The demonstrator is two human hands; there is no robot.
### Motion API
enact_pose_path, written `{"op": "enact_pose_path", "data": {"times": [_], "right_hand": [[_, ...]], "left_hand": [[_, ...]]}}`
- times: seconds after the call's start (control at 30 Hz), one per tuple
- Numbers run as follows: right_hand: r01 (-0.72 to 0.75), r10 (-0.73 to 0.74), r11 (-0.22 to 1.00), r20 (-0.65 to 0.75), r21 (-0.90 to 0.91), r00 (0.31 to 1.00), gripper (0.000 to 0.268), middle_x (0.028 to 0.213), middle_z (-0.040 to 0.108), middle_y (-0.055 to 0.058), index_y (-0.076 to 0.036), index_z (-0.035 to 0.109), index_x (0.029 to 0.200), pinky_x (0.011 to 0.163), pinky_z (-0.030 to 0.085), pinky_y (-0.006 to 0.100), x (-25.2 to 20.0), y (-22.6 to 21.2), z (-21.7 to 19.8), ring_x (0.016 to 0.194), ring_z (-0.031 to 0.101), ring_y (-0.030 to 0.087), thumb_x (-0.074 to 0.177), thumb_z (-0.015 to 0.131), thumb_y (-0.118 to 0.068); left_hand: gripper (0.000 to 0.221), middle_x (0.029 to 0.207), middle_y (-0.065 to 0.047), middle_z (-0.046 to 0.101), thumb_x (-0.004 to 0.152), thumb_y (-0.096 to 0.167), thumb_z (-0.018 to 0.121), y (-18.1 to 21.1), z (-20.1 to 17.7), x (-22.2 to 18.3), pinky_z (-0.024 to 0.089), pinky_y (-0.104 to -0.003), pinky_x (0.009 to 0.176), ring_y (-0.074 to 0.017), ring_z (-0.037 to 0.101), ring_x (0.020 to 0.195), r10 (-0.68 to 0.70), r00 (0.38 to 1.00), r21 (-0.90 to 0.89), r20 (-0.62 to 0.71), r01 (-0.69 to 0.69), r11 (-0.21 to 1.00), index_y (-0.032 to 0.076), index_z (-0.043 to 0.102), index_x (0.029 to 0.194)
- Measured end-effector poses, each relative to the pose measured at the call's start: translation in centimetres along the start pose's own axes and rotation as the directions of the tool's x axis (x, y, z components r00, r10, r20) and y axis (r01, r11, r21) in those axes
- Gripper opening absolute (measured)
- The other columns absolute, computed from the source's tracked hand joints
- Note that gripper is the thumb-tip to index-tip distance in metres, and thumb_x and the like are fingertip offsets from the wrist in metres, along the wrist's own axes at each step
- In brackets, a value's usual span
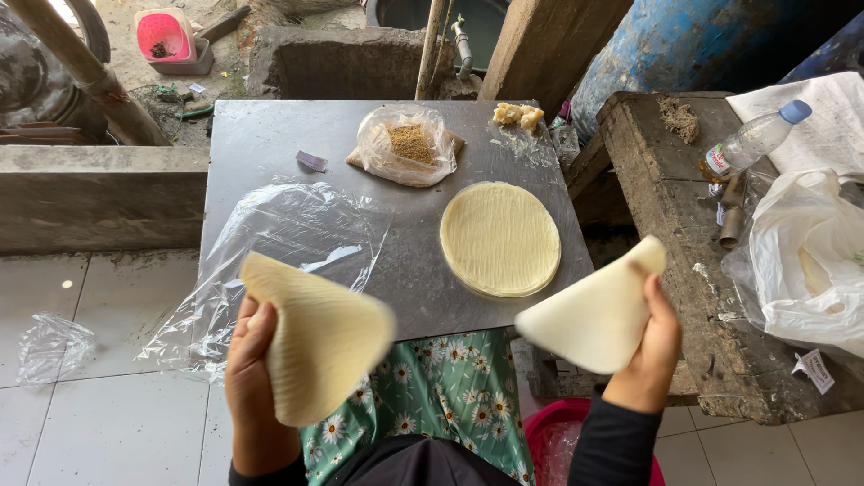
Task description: The person removes a stack of circular dough sheets from plastic packaging, separates the individual sheets by hand, and places them onto a metal table.
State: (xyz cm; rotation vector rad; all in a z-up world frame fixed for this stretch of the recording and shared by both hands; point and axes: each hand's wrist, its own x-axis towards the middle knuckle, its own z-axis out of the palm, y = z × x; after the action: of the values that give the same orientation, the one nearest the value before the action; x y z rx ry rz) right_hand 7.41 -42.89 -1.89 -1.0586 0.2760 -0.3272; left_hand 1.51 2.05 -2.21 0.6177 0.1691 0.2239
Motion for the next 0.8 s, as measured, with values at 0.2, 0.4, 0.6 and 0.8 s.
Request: {"op": "enact_pose_path", "data": {"times": [0.2,0.4,0.6,0.8], "right_hand": [[0.553,-0.284,0.619,0.497,-0.558,0.82,0.03,0.092,0.069,0.009,-0.003,0.073,0.123,0.069,0.053,0.028,9.8,0.3,4.7,0.075,0.06,0.013,0.111,0.06,-0.028],[0.854,-0.05,-0.036,0.855,-0.518,0.517,0.029,0.094,0.074,0.005,-0.019,0.074,0.125,0.062,0.057,0.032,9.3,8.6,10.6,0.072,0.068,0.016,0.1,0.066,-0.032],[0.892,-0.033,-0.024,0.893,-0.45,0.45,0.03,0.086,0.069,0.005,-0.018,0.075,0.119,0.059,0.055,0.037,6.5,10.6,11.1,0.07,0.069,0.026,0.09,0.074,-0.029],[0.901,-0.043,-0.047,0.902,-0.432,0.43,0.031,0.081,0.065,0.005,-0.017,0.075,0.119,0.056,0.054,0.037,5.5,10.7,11.0,0.066,0.067,0.026,0.09,0.074,-0.029]], "left_hand": [[0.048,0.12,-0.013,0.07,0.11,0.011,0.053,0.3,-0.5,-0.9,0.058,-0.026,0.083,-0.014,0.07,0.1,0.07,0.998,-0.034,-0.005,-0.07,0.997,-0.002,0.049,0.157],[0.046,0.115,-0.014,0.07,0.103,0.013,0.051,0.8,0.8,-1.1,0.063,-0.034,0.08,-0.0199,0.074,0.095,0.046,0.999,0.039,-0.02,-0.045,0.998,-0.001,0.047,0.147],[0.046,0.114,-0.013,0.07,0.103,0.013,0.051,0.5,0.1,-0.6,0.063,-0.033,0.079,-0.0177,0.074,0.094,0.031,0.999,0.017,-0.04,-0.031,0.999,0.0,0.046,0.147],[0.048,0.117,-0.015,0.069,0.11,0.01,0.056,-1.8,-1.9,0.4,0.061,-0.026,0.079,-0.0152,0.072,0.096,0.045,0.999,-0.052,0.012,-0.044,0.998,-0.003,0.047,0.155]]}}
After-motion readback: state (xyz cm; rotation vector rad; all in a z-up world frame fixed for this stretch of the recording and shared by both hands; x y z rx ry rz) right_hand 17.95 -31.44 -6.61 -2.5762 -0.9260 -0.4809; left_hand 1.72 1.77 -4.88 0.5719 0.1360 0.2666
